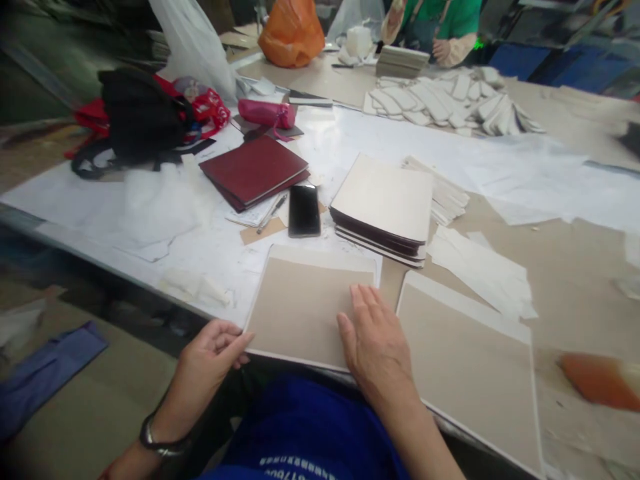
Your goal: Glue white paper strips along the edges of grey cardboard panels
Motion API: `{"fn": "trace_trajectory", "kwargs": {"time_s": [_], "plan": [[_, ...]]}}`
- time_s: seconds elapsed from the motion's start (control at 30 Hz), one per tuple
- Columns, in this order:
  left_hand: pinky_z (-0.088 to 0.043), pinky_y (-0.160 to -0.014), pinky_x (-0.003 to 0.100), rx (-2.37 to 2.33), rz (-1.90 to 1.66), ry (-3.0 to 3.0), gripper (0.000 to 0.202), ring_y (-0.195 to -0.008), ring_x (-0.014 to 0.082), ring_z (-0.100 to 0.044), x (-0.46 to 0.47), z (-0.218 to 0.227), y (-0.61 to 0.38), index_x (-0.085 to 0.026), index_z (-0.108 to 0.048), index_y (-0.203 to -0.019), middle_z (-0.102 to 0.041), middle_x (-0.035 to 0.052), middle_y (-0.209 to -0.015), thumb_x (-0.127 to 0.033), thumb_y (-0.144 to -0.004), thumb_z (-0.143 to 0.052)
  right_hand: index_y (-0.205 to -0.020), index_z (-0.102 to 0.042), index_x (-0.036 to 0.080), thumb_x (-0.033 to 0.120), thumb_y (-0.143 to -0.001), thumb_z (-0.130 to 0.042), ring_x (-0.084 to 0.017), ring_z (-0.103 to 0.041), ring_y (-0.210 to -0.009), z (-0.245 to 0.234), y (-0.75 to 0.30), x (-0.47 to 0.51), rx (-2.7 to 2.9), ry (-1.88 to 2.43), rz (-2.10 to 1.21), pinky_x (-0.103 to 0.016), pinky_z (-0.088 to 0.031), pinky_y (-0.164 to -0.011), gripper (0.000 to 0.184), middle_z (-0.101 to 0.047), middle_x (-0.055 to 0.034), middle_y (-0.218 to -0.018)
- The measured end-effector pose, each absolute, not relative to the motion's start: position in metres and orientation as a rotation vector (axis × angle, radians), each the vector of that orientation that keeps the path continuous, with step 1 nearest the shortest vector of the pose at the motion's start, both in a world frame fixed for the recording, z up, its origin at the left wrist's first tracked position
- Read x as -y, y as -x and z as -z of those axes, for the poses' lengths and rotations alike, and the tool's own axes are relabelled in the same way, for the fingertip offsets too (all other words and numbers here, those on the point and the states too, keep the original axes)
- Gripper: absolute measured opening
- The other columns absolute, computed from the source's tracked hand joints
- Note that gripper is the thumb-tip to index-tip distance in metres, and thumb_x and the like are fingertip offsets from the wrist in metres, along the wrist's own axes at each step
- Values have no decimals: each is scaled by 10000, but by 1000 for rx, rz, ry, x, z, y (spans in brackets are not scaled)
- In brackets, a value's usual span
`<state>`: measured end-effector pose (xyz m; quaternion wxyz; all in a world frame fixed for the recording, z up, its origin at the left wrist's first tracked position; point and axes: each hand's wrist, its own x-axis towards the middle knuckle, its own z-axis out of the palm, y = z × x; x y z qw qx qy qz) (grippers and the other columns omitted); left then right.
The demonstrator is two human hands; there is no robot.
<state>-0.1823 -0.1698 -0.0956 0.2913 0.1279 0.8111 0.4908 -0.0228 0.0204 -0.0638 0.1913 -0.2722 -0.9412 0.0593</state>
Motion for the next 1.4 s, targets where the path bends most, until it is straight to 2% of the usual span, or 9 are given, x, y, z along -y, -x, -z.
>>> {"fn": "trace_trajectory", "kwargs": {"time_s": [0.2,0.43,0.7,0.87,0.93,1.03,1.13,1.23,1.4], "plan": [[-415,-490,213,-2176,-1317,-329,257,-466,124,-566,168,94,181,-211,-450,-755,-556,-70,-507,-409,-713,-609,-1285,-405,20,431,-888,-335,-318,-206,-1304,86,43,-22,2836,657,-23,-499,-279,-1020,575,-330,-236,-1366],[-421,-505,230,-2194,-1290,-329,288,-480,144,-571,170,98,182,-214,-464,-761,-575,-51,-522,-452,-697,-615,-1336,-371,107,475,-835,-438,-321,-203,-1304,92,50,-22,2912,695,-15,-506,-233,-1035,626,-290,-220,-1394],[-427,-444,242,-2145,-1269,-267,455,-444,174,-574,178,116,189,-212,-487,-769,-578,-40,-479,-591,-577,-651,-1368,-329,163,505,-819,-482,-320,-169,-1313,89,50,-20,2949,780,-98,-504,-215,-1044,665,-239,-210,-1419],[-418,-434,218,-2628,-912,-656,304,-477,161,-600,177,91,201,-247,-547,-783,-599,-47,-526,-537,-693,-573,-1376,-311,184,517,-808,-494,-319,-181,-1311,91,49,-20,2930,807,-152,-504,-217,-1043,684,-235,-201,-1423],[-455,-489,220,-2755,-925,-1000,248,-549,160,-626,163,77,204,-247,-556,-828,-637,-26,-618,-486,-765,-525,-1377,-308,187,517,-805,-499,-316,-172,-1314,91,49,-20,2922,806,-161,-506,-218,-1042,687,-229,-197,-1426],[-497,-773,296,-2659,-996,-1610,272,-868,195,-628,127,69,202,-182,-551,-980,-656,77,-926,-391,-863,-422,-1376,-309,182,512,-803,-505,-310,-153,-1319,91,50,-20,2920,805,-176,-506,-216,-1042,689,-215,-188,-1434],[-371,-985,428,-2542,-741,-1928,415,-1231,279,-393,95,80,196,-95,-454,-1217,-476,184,-1281,-331,-880,-405,-1367,-326,174,517,-804,-504,-307,-143,-1323,91,50,-19,2920,813,-206,-503,-198,-1048,683,-206,-180,-1439],[-292,-1023,497,-2507,-468,-1963,534,-1310,327,-235,83,96,191,-91,-379,-1303,-307,209,-1402,-387,-861,-428,-1365,-328,176,518,-819,-482,-304,-132,-1326,92,51,-19,2912,821,-247,-507,-173,-1054,662,-191,-168,-1447],[-237,-1040,508,-2494,-392,-1910,582,-1326,325,-187,86,100,187,-96,-339,-1333,-259,214,-1422,-423,-856,-414,-1359,-337,170,490,-816,-499,-316,-120,-1327,90,52,-19,2913,834,-322,-520,-164,-1052,651,-172,-172,-1451]]}}
